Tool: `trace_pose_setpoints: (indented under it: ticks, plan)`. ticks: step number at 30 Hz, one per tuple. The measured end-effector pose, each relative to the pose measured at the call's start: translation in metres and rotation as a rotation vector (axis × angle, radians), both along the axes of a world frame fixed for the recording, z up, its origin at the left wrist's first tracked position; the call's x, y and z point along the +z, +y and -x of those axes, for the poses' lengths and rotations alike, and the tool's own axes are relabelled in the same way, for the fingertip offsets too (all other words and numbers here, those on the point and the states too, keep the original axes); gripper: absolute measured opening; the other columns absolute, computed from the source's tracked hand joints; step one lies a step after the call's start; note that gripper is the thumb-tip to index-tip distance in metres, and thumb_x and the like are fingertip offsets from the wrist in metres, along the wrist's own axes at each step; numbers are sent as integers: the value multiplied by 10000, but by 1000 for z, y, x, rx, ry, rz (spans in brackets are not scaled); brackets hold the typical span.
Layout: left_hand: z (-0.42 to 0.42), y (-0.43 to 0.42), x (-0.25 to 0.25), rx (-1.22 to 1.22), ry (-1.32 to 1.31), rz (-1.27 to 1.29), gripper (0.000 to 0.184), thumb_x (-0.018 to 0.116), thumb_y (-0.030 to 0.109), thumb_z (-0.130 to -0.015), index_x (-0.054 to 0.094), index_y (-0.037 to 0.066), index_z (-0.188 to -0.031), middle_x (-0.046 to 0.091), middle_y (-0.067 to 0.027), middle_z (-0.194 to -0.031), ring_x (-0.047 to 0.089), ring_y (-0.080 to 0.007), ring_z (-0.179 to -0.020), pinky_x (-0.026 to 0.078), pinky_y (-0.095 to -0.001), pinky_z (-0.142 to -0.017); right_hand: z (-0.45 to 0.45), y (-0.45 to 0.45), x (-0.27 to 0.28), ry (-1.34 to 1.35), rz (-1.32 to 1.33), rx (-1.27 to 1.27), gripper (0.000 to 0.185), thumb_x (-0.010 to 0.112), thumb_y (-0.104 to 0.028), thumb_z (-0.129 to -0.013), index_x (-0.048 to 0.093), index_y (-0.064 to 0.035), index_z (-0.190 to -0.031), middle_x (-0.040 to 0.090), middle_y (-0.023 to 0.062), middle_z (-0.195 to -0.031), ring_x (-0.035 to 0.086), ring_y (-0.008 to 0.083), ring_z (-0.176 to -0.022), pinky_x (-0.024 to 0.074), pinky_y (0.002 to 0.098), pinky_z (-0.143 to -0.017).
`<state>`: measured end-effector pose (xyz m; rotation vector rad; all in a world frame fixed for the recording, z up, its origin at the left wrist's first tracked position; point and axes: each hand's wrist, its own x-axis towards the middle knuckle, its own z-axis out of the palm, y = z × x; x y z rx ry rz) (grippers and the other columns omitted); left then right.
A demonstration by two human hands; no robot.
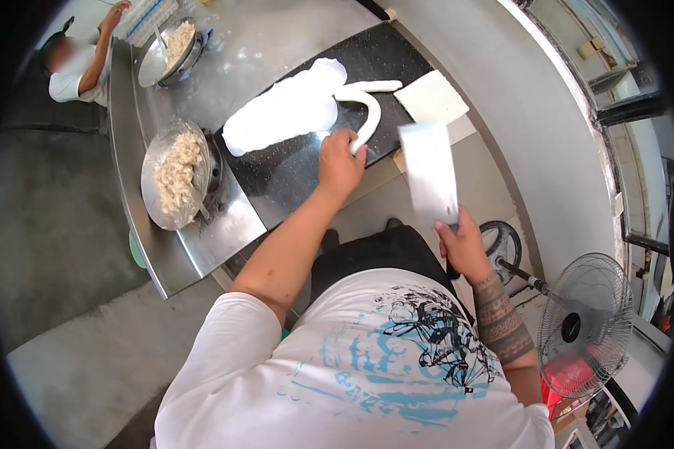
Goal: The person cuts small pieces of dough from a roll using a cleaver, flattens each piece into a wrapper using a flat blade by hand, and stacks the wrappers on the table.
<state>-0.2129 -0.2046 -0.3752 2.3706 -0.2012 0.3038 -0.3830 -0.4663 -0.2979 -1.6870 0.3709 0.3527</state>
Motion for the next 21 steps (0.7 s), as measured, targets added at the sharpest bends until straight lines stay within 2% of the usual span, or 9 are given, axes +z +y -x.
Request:
trace_pose_setpoints:
  ticks: [1, 4, 5, 11, 14, 17, 20, 21]
  plan:
    - [4, 1, 5, 28, 34, 22, 377, 899, 130, -789, 647, 47, -1057, 685, -170, -1054, 636, -418, -1016, 520, -514, -896, -14, 0, 8, 20, 167, 140, 351, 685, -146, -1034, 523, 18, -1300, 697, 143, -823, 670, 236, -592, 518, 399, -538]
    - [13, 18, 4, 38, 51, -26, 349, 913, 158, -783, 672, 38, -1006, 703, -170, -1033, 660, -379, -976, 534, -479, -866, -45, 9, -3, -501, 619, 347, 275, 664, -142, -1023, 522, -3, -1213, 704, 252, -852, 709, 415, -704, 542, 522, -631]
    - [15, 23, 2, 29, -6, -44, 357, 927, 158, -767, 677, 40, -992, 709, -154, -1000, 665, -369, -945, 537, -467, -848, -52, 14, 3, -448, 671, 378, 190, 626, -141, -1020, 514, -23, -1119, 699, 278, -860, 677, 515, -786, 536, 596, -708]
    - [22, 25, 11, 62, 36, -23, 363, 948, 192, -761, 695, 42, -974, 712, -138, -924, 670, -373, -923, 536, -475, -824, -94, 33, 48, -455, 966, 734, 110, 550, -112, -1024, 528, -33, -1098, 710, 203, -809, 717, 439, -756, 561, 557, -669]
    - [23, 27, 4, 61, 11, 3, 339, 943, 221, -778, 710, 50, -954, 718, -147, -932, 673, -376, -929, 535, -480, -825, -94, 37, 53, -445, 979, 800, 113, 544, -103, -1019, 537, -35, -1108, 717, 196, -810, 725, 421, -749, 564, 544, -654]
    - [24, 29, 3, 45, -59, -41, 322, 935, 232, -792, 732, 58, -971, 722, -145, -946, 677, -375, -896, 545, -472, -808, -91, 41, 19, -384, 976, 809, 115, 532, -109, -1027, 542, -31, -1112, 721, 215, -839, 722, 431, -748, 563, 550, -660]
    - [24, 38, 2, 136, -96, -7, 303, 914, 225, -825, 747, 56, -1012, 718, -137, -931, 686, -350, -851, 558, -447, -780, -99, 47, 24, -408, 862, 703, 138, 548, -161, -1056, 544, -41, -1123, 718, 268, -900, 718, 444, -763, 564, 541, -662]
    - [25, 46, 17, 190, -11, 0, 263, 879, 172, -866, 751, 41, -1055, 708, -131, -968, 695, -306, -815, 568, -411, -758, -106, 45, 27, -478, 801, 616, 163, 557, -202, -1071, 543, -49, -1124, 713, 247, -881, 714, 410, -728, 560, 514, -641]
